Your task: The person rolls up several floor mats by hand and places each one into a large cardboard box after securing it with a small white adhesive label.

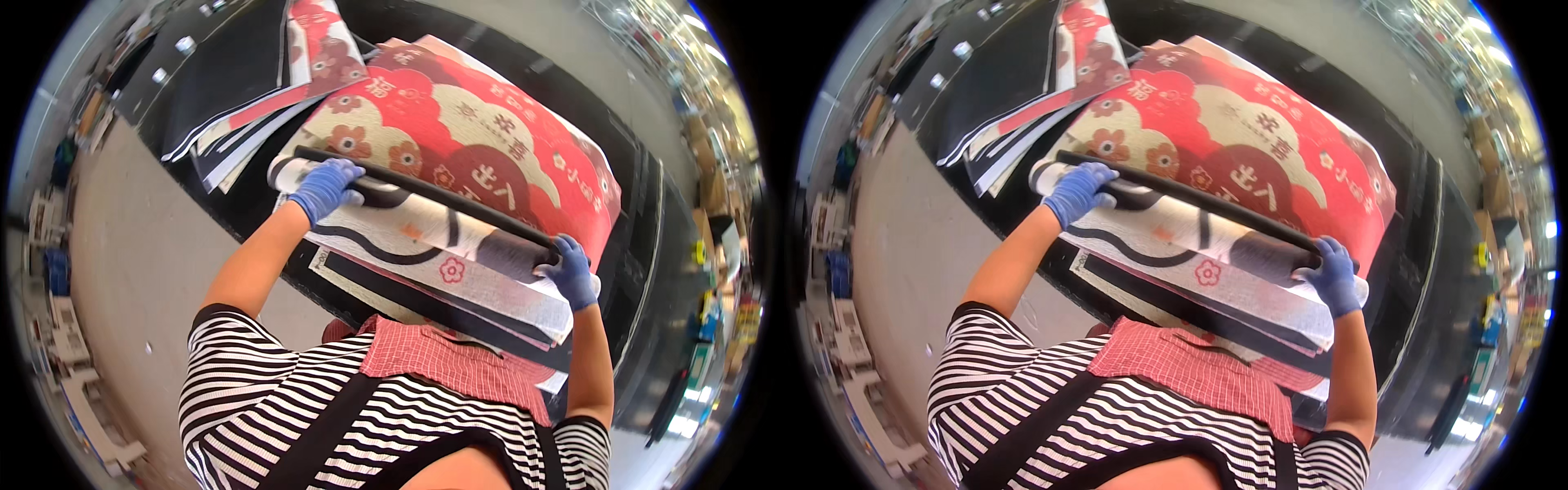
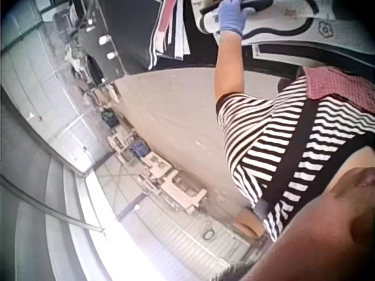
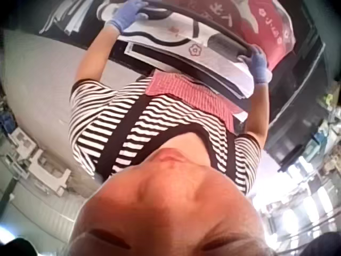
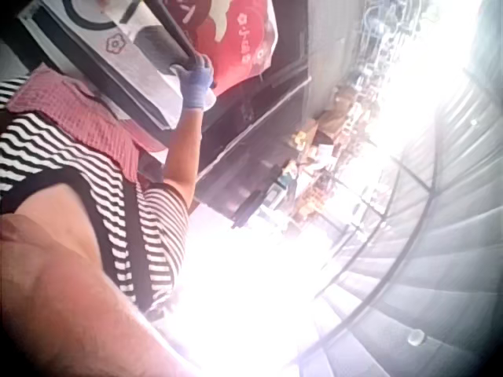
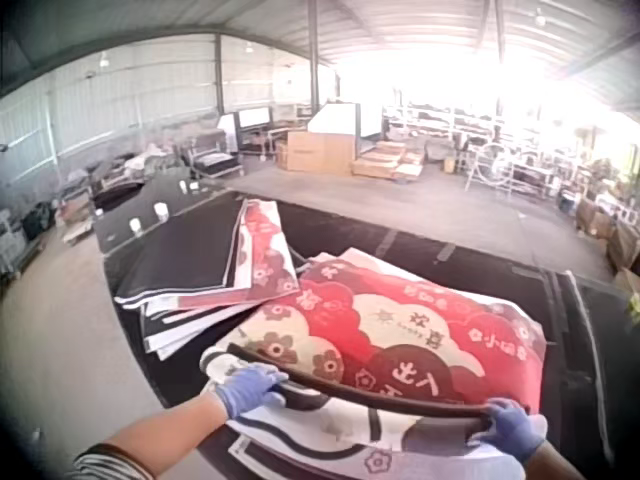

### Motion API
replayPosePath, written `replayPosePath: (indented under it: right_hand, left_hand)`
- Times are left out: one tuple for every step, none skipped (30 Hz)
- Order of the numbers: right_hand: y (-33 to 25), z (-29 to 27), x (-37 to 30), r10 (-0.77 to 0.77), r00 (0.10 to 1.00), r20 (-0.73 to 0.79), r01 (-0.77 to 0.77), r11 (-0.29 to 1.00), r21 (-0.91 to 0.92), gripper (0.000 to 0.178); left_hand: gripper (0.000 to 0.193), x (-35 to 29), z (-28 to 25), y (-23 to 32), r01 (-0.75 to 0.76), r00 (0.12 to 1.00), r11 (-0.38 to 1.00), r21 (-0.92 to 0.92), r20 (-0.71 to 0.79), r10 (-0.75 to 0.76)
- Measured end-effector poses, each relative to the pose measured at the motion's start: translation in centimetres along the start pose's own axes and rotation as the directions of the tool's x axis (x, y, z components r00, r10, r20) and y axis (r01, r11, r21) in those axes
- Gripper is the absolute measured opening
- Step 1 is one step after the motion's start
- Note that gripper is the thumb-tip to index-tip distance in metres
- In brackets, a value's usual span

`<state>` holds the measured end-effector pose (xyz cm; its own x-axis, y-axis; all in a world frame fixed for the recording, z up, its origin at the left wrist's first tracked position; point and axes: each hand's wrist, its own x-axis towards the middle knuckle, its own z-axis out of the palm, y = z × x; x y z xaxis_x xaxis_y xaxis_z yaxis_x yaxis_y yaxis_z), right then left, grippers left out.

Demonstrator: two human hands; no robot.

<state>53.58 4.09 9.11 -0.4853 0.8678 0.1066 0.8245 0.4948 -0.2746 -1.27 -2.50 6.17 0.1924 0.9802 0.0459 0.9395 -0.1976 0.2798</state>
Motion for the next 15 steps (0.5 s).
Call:
replayPosePath:
  right_hand:
    - [0.9, 0.1, 0.1, -0.072, 0.997, 0.014, 0.070, 0.993, 0.094, 0.067]
    - [0.3, 0.5, -0.3, -0.091, 0.993, 0.071, 0.091, 0.996, -0.005, 0.080]
    - [-0.3, 0.7, -1.6, -0.080, 0.989, 0.125, 0.094, 0.990, -0.110, 0.094]
    - [-0.9, 0.8, -2.2, -0.062, 0.983, 0.175, 0.099, 0.972, -0.215, 0.108]
    - [-2.2, 0.4, -3.0, -0.005, 0.976, 0.220, 0.053, 0.976, -0.210, 0.124]
    - [-1.8, 1.2, -1.9, -0.130, 0.986, 0.101, 0.154, 0.948, -0.278, 0.118]
    - [-0.3, 2.4, -0.2, -0.121, 0.987, 0.110, 0.143, 0.966, -0.217, 0.110]
    - [1.7, 2.4, 1.6, -0.114, 0.987, 0.118, 0.132, 0.978, -0.164, 0.102]
    - [2.3, 1.5, 3.1, -0.134, 0.982, 0.132, 0.158, 0.970, -0.185, 0.086]
    - [2.2, 0.4, 4.3, -0.155, 0.977, 0.149, 0.184, 0.961, -0.205, 0.070]
    - [2.6, -0.4, 5.7, -0.171, 0.971, 0.165, 0.205, 0.954, -0.220, 0.054]
    - [5.8, -0.1, 6.9, -0.248, 0.969, 0.019, 0.244, 0.933, -0.263, 0.047]
    - [5.0, -1.9, 9.5, -0.244, 0.967, -0.069, 0.214, 0.931, -0.295, 0.045]
    - [4.3, -4.1, 11.5, -0.222, 0.962, -0.157, 0.162, 0.932, -0.325, 0.042]
    - [4.5, -7.1, 13.8, -0.251, 0.948, -0.198, 0.163, 0.912, -0.375, 0.051]
  left_hand:
    - [0.063, -0.2, 1.3, -1.0, -0.065, 0.998, 0.991, 0.114, 0.007, 0.065]
    - [0.088, -1.2, 2.2, -1.4, -0.071, 0.997, 0.978, 0.194, 0.015, 0.070]
    - [0.099, -1.7, 1.5, -0.2, -0.062, 0.994, 0.962, 0.264, 0.101, 0.036]
    - [0.112, -1.8, 0.5, 1.2, -0.061, 0.983, 0.941, 0.334, 0.183, -0.002]
    - [0.129, -1.9, 1.4, 0.9, -0.040, 0.977, 0.954, 0.296, 0.212, -0.025]
    - [0.120, -1.5, 1.9, 0.2, -0.058, 0.992, 0.930, 0.362, 0.126, 0.013]
    - [0.108, 0.7, 0.9, 0.0, -0.071, 0.985, 0.945, 0.318, 0.174, 0.015]
    - [0.096, 3.3, -0.1, 0.2, -0.082, 0.976, 0.960, 0.268, 0.218, 0.022]
    - [0.082, 4.6, -0.7, -0.2, -0.088, 0.976, 0.967, 0.240, 0.217, 0.035]
    - [0.069, 5.9, -1.4, -0.5, -0.093, 0.975, 0.973, 0.212, 0.215, 0.047]
    - [0.059, 7.3, -2.4, -0.3, -0.104, 0.981, 0.965, 0.241, 0.186, 0.059]
    - [0.056, 9.6, -3.3, 0.1, -0.044, 0.992, 0.960, 0.277, 0.123, 0.010]
    - [0.054, 10.9, -4.3, -0.4, 0.054, 0.995, 0.948, 0.313, 0.061, -0.076]
    - [0.054, 12.8, -6.3, -0.6, 0.039, 0.998, 0.949, 0.314, -0.066, -0.019]
    - [0.062, 14.9, -8.1, -1.6, 0.006, 0.978, 0.943, 0.331, -0.197, 0.063]
